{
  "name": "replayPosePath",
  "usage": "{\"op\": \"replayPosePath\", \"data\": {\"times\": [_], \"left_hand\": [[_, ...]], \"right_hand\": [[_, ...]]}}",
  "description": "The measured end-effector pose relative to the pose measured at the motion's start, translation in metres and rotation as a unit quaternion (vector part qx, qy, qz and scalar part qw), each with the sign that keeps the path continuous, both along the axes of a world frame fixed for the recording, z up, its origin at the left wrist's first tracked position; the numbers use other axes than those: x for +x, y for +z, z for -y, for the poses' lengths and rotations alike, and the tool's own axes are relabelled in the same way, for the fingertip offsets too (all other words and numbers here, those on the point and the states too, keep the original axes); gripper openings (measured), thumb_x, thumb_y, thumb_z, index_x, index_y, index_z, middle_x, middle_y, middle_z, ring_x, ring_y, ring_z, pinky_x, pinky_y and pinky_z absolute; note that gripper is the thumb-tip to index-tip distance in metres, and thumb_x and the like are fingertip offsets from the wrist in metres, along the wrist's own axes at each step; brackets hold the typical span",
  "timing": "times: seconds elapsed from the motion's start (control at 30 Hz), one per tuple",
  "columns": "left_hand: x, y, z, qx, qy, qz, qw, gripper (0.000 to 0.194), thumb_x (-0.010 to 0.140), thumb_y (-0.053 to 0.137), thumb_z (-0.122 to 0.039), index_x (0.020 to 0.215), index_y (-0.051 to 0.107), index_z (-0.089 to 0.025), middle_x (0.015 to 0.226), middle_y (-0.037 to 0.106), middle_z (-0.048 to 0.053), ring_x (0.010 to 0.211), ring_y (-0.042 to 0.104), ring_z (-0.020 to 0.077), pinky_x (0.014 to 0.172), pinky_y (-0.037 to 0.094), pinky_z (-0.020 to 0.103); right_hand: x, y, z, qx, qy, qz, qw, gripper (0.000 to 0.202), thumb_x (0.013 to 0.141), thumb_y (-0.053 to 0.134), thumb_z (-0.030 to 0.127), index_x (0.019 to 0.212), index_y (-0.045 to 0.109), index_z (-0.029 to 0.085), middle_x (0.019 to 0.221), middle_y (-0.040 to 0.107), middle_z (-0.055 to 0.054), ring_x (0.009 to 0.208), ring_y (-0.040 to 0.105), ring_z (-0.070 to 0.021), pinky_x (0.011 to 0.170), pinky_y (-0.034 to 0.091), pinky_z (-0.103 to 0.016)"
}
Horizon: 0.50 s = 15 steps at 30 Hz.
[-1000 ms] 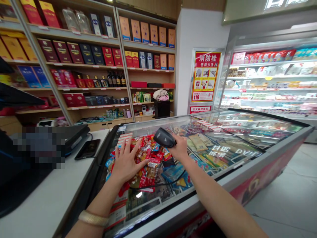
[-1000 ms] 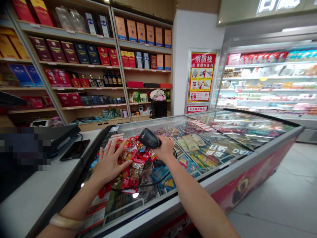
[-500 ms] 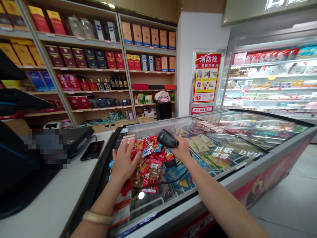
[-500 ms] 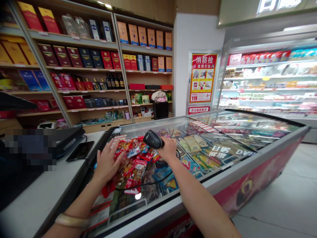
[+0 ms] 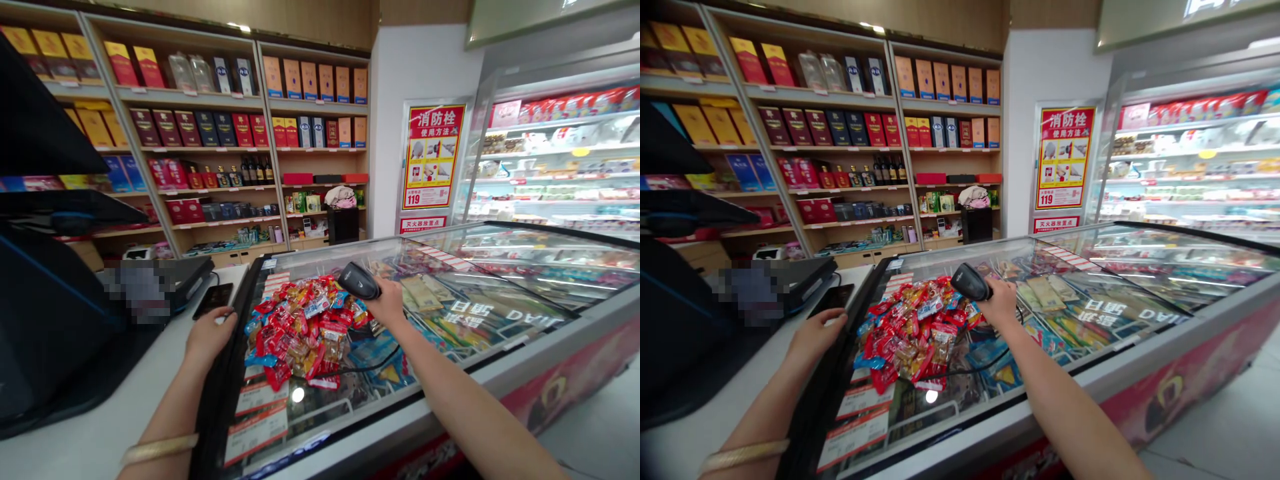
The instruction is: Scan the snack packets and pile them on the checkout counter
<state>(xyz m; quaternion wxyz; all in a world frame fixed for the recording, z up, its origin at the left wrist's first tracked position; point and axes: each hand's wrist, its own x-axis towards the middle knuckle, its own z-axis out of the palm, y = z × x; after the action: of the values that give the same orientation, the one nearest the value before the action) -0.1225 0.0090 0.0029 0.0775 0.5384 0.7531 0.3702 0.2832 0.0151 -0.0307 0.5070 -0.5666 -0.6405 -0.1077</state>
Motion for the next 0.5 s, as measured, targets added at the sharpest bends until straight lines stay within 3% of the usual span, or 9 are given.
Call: {"op": "replayPosePath", "data": {"times": [0.07,0.2,0.37,0.5], "left_hand": [[0.004,-0.008,0.002,-0.054,0.004,-0.081,0.995,0.044,0.071,0.061,-0.054,0.096,0.078,-0.023,0.106,0.077,0.017,0.104,0.069,0.0417,0.087,0.054,0.053],[0.019,-0.024,0.005,-0.046,0.003,-0.207,0.977,0.059,0.064,0.06,-0.074,0.088,0.08,-0.024,0.123,0.072,0.021,0.124,0.06,0.0463,0.098,0.047,0.06],[0.03,-0.029,0.004,-0.066,-0.007,-0.211,0.975,0.063,0.064,0.058,-0.08,0.083,0.078,-0.023,0.128,0.069,0.024,0.132,0.053,0.0483,0.105,0.04,0.066],[0.028,-0.023,0.002,-0.049,0.0,-0.172,0.984,0.054,0.061,0.067,-0.071,0.084,0.075,-0.022,0.109,0.074,0.02,0.116,0.064,0.0438,0.097,0.049,0.054]], "right_hand": [[-0.001,-0.001,0.0,0.003,0.005,0.005,1.0,0.023,0.072,0.069,0.042,0.084,0.075,0.023,0.081,0.078,-0.008,0.081,0.07,-0.0276,0.078,0.039,-0.035],[-0.001,-0.005,-0.001,0.011,0.014,0.012,1.0,0.024,0.072,0.069,0.04,0.087,0.075,0.022,0.088,0.079,-0.009,0.083,0.07,-0.0274,0.08,0.038,-0.035],[-0.001,-0.008,-0.002,0.003,0.023,0.038,0.999,0.023,0.073,0.067,0.039,0.087,0.074,0.022,0.087,0.079,-0.008,0.084,0.069,-0.0264,0.08,0.038,-0.034],[-0.002,-0.008,0.0,0.009,0.026,0.047,0.999,0.025,0.072,0.068,0.038,0.09,0.075,0.022,0.087,0.078,-0.009,0.084,0.068,-0.0264,0.08,0.039,-0.035]]}}
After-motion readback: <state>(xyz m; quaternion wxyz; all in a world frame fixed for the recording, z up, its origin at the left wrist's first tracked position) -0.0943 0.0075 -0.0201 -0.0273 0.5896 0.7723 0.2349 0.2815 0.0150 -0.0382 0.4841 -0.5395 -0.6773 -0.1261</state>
